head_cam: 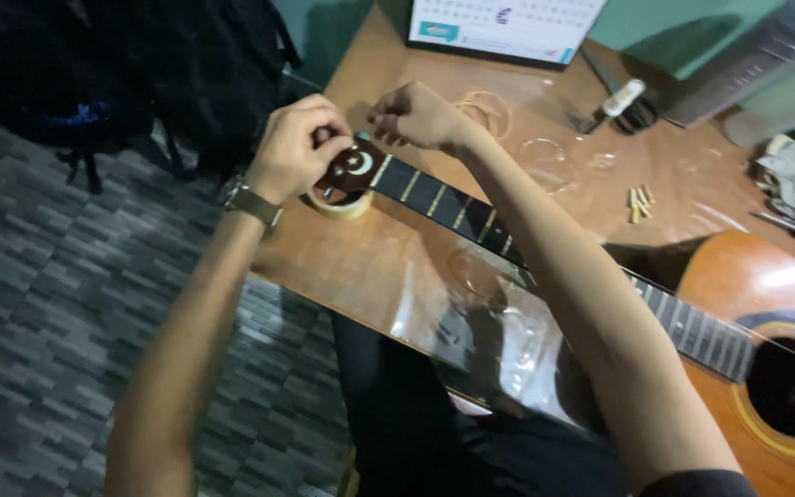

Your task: Removing old strings from an acoustic guitar using a bridge pin puller and preparing new strings for installation.

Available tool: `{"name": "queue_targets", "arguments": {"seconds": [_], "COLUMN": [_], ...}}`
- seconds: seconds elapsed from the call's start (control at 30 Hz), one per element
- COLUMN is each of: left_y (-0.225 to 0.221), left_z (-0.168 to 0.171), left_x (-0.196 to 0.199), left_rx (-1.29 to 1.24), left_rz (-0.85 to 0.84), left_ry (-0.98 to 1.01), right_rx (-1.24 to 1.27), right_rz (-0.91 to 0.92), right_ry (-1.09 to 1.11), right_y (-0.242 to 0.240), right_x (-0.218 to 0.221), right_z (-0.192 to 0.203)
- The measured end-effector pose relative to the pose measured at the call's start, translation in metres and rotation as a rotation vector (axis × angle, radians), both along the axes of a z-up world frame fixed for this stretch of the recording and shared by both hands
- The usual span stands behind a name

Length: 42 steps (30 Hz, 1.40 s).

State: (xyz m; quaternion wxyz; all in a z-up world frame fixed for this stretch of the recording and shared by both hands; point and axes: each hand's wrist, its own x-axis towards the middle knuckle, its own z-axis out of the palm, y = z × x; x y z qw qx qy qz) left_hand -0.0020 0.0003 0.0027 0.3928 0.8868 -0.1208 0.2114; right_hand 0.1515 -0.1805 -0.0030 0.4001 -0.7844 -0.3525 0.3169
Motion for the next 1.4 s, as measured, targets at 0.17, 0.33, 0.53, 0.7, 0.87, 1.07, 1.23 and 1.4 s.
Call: {"name": "queue_targets", "arguments": {"seconds": [0.17,0.33,0.53,0.7,0.87,1.07,1.23,1.4], "left_y": [0.001,0.0,-0.001,0.0,0.001,0.002,-0.001,-0.001], "left_z": [0.006,0.007,0.012,0.011,0.012,0.009,0.007,0.005], "left_x": [-0.002,-0.003,-0.002,-0.002,-0.003,-0.005,-0.006,-0.008], "left_rx": [-0.042,-0.068,-0.043,-0.039,-0.001,0.031,0.016,0.017], "left_rz": [-0.01,-0.04,-0.036,-0.036,-0.042,-0.063,-0.053,-0.028], "left_ry": [0.031,0.035,0.067,0.08,0.064,-0.004,-0.031,-0.03], "right_rx": [0.027,-0.008,0.05,-0.012,0.015,0.005,0.07,-0.021], "right_rz": [0.102,0.126,0.165,0.08,0.197,0.117,0.126,0.193], "right_ry": [0.277,0.298,0.129,0.194,0.123,0.159,0.255,-0.038], "right_y": [0.028,0.021,0.02,0.019,0.02,0.021,0.019,0.02], "right_x": [0.007,0.009,0.007,-0.005,0.009,0.003,0.002,-0.002], "right_z": [-0.011,0.0,0.004,0.018,-0.001,0.001,0.004,0.016]}}
